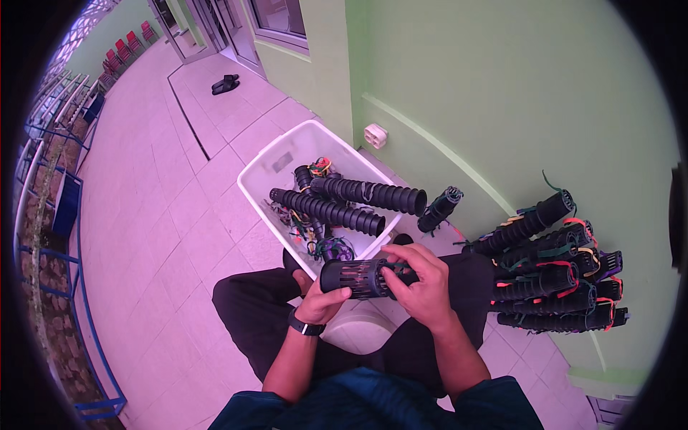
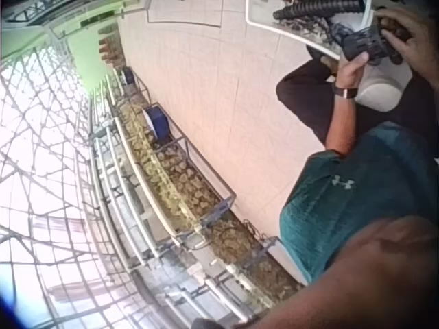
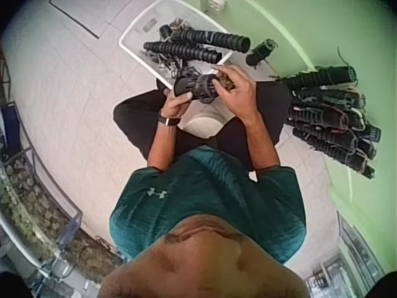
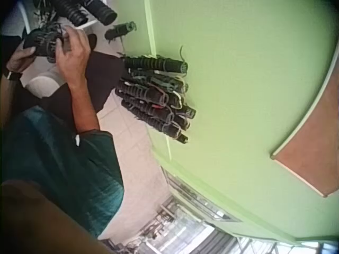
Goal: The person is assembling black plastic net pots with small attachments and wires for a hydroponic system.
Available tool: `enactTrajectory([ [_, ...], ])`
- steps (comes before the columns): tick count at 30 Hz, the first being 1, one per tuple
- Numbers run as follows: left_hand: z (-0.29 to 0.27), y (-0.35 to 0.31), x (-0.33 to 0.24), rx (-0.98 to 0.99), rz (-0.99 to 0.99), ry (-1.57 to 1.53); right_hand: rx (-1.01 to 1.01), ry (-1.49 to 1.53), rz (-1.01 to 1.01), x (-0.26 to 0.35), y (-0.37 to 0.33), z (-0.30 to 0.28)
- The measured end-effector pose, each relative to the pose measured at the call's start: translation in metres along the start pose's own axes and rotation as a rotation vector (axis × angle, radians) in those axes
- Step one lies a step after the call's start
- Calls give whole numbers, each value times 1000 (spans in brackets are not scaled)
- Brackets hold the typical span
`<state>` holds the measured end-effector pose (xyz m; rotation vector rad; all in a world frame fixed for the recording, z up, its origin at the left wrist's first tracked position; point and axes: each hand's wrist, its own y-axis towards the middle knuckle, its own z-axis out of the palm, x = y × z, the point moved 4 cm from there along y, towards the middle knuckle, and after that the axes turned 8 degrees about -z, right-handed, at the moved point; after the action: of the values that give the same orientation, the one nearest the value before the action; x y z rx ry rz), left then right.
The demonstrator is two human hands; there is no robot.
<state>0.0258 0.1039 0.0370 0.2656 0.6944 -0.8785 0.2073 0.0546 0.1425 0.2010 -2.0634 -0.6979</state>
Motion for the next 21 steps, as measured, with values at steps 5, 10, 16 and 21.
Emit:
enactTrajectory([
  [5, 1, -4, -2, 46, -67, 38, 165, 365, 320, -23, -5, 5],
  [10, -1, -2, 0, 43, -64, -15, 129, 418, 346, -29, -9, 12],
  [16, -19, -3, 2, -93, -52, -154, 117, 27, -150, -9, -4, -4],
  [21, -25, -8, 0, -67, -149, -92, 300, -244, -302, 9, 0, 1],
])
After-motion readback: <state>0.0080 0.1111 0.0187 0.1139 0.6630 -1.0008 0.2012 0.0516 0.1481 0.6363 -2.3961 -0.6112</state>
